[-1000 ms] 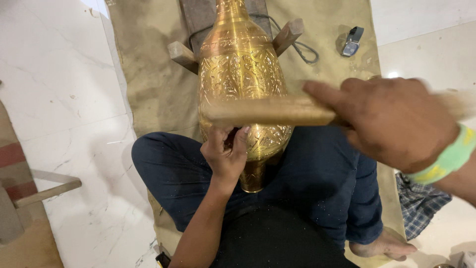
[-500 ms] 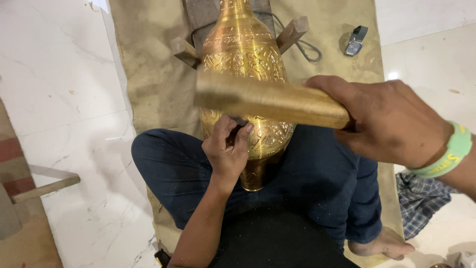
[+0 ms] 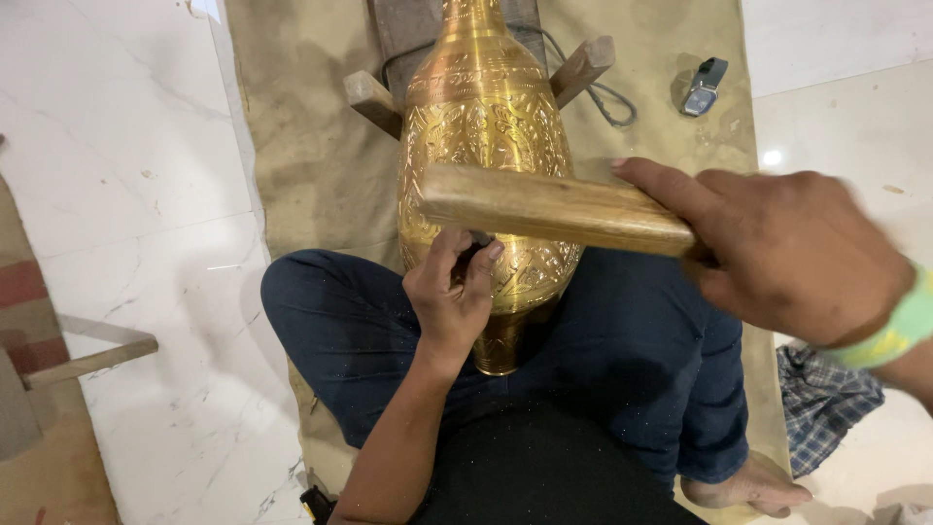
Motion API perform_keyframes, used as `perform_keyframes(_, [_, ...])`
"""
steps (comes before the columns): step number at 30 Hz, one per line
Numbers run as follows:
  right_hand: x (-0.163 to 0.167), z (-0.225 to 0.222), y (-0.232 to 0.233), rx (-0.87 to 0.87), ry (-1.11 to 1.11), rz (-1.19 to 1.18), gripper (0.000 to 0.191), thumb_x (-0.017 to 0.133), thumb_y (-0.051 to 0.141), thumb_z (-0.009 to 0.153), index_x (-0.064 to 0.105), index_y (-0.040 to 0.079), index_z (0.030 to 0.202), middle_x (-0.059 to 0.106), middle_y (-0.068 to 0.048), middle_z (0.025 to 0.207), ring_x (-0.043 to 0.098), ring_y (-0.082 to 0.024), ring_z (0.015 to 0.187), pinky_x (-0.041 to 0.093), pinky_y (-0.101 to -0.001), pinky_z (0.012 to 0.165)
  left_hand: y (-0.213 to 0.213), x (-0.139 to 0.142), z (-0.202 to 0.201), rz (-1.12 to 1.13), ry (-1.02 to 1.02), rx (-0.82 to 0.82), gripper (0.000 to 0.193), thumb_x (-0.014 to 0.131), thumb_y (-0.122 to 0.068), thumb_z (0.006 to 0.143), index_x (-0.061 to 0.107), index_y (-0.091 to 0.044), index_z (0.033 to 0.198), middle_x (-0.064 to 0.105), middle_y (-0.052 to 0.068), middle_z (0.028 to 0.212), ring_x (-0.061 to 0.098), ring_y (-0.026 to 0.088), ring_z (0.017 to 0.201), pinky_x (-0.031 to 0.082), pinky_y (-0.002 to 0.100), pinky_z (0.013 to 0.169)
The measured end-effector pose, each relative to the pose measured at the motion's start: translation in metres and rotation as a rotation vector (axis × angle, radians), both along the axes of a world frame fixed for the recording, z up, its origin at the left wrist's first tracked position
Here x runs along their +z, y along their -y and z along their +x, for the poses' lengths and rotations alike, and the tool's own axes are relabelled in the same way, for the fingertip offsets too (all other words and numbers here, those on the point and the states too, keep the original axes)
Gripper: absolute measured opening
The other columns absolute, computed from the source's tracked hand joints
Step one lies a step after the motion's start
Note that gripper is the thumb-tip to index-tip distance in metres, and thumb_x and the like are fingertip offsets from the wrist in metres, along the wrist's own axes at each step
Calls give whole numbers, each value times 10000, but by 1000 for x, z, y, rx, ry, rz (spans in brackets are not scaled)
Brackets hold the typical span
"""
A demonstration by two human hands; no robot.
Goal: The person sits cross-legged on the floor with a large engraved brass vase resting against their lap. They hold a small punch against the engraved pattern with one hand and strike it with a wooden mallet held in the other hand, repeatedly repositioning the punch along the decorative design to work the metal surface.
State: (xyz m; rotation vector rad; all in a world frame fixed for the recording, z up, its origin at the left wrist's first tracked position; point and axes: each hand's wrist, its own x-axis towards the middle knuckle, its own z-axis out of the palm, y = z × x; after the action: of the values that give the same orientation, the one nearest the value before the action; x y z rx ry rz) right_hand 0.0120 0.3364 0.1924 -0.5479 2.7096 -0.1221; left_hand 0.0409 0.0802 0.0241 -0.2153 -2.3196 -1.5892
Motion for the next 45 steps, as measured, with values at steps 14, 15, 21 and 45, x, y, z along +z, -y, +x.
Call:
perform_keyframes(14, [-4,6,-3,-48,51,206,730,628,263,886,399,264,1580,657,9,738,609,-146,487,501,-304,467,1,11,-1,42,32,-45,230,792,-21,945,651,-1,1125,721,60,881,672,65,729,547,220,654])
perform_keyframes(15, [-3,5,-2,-26,-9,33,774,648,234,812,426,239,1554,662,-10,731,600,-166,468,496,-321,455,1,11,-1,53,29,-44,223,790,-20,948,648,-2,1118,722,61,890,672,70,741,551,223,665])
perform_keyframes(21, [-1,8,1,25,-54,364,795,669,303,898,375,311,1636,634,28,741,615,-145,523,502,-297,479,3,10,1,51,8,-50,203,783,-13,962,627,-3,1092,714,57,892,686,70,764,561,228,685])
perform_keyframes(45, [-106,68,1,-654,-161,-912,509,860,84,823,520,26,1198,689,-61,923,680,-141,816,565,-292,716,41,20,-46,-76,32,-527,469,826,-83,891,614,-31,1306,755,125,1051,778,210,942,612,297,788])
